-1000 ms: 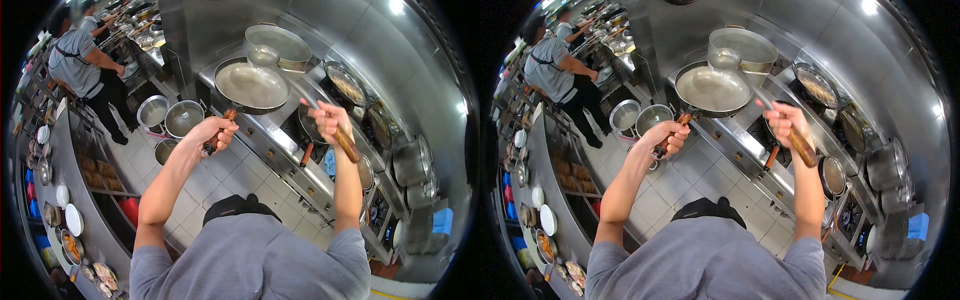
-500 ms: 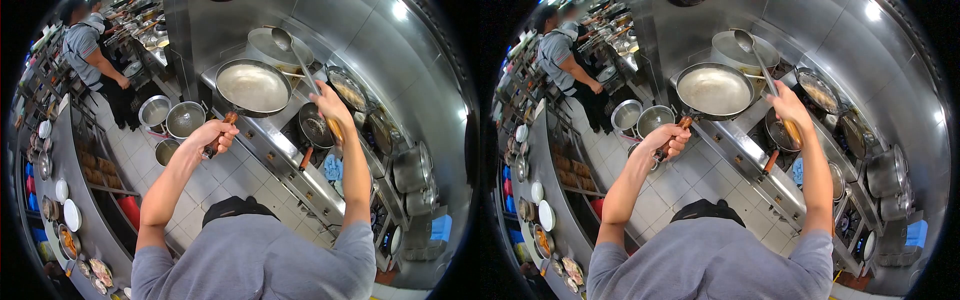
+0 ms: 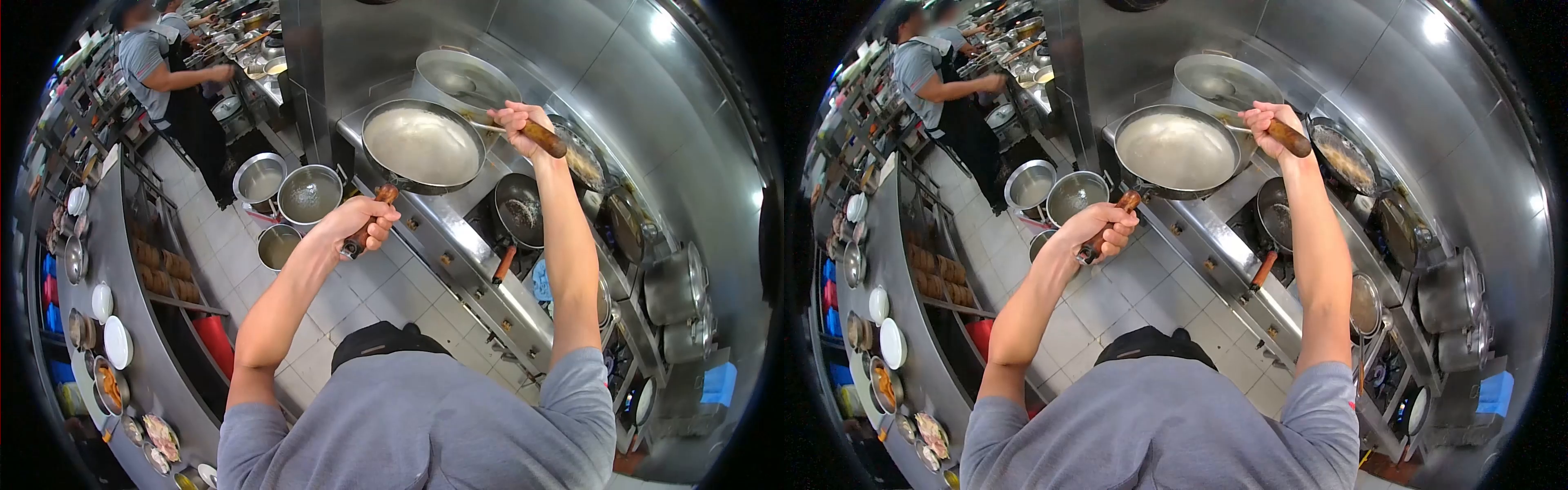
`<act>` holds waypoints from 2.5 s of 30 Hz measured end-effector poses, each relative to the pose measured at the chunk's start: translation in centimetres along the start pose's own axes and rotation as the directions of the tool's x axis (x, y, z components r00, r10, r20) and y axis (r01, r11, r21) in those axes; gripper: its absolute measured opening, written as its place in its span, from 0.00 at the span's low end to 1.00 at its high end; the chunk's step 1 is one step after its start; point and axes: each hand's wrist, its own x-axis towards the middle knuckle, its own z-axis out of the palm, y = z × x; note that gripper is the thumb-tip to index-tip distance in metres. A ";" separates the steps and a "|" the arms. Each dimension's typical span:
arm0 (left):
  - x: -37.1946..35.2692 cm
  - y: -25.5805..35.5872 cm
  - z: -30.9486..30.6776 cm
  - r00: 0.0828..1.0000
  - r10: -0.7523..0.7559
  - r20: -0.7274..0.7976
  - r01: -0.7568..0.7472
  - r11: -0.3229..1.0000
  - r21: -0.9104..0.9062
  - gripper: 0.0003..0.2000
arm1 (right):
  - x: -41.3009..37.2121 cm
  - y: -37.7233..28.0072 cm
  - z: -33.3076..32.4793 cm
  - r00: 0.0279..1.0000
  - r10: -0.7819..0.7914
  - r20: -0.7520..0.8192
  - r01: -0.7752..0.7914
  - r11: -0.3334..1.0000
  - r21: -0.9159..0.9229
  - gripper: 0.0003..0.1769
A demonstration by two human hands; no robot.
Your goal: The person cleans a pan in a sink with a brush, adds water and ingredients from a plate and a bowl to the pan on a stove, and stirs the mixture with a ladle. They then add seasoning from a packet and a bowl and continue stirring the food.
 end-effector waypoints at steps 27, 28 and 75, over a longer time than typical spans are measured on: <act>-0.7 1.7 -1.3 0.999 -0.013 0.052 0.012 1.000 0.011 0.06 | -13.9 9.8 -0.4 0.927 -0.367 -0.076 -0.010 0.179 -0.984 0.28; -0.7 1.7 -1.2 0.999 -0.012 0.048 0.012 1.000 0.014 0.06 | -12.9 9.1 -0.7 0.907 -0.419 -0.044 -0.007 0.089 -0.996 0.28; -11.5 -14.2 16.0 0.987 -0.145 0.071 0.115 0.940 0.322 0.04 | -46.1 23.1 -9.6 0.927 -0.356 -0.117 0.102 0.542 -0.834 0.31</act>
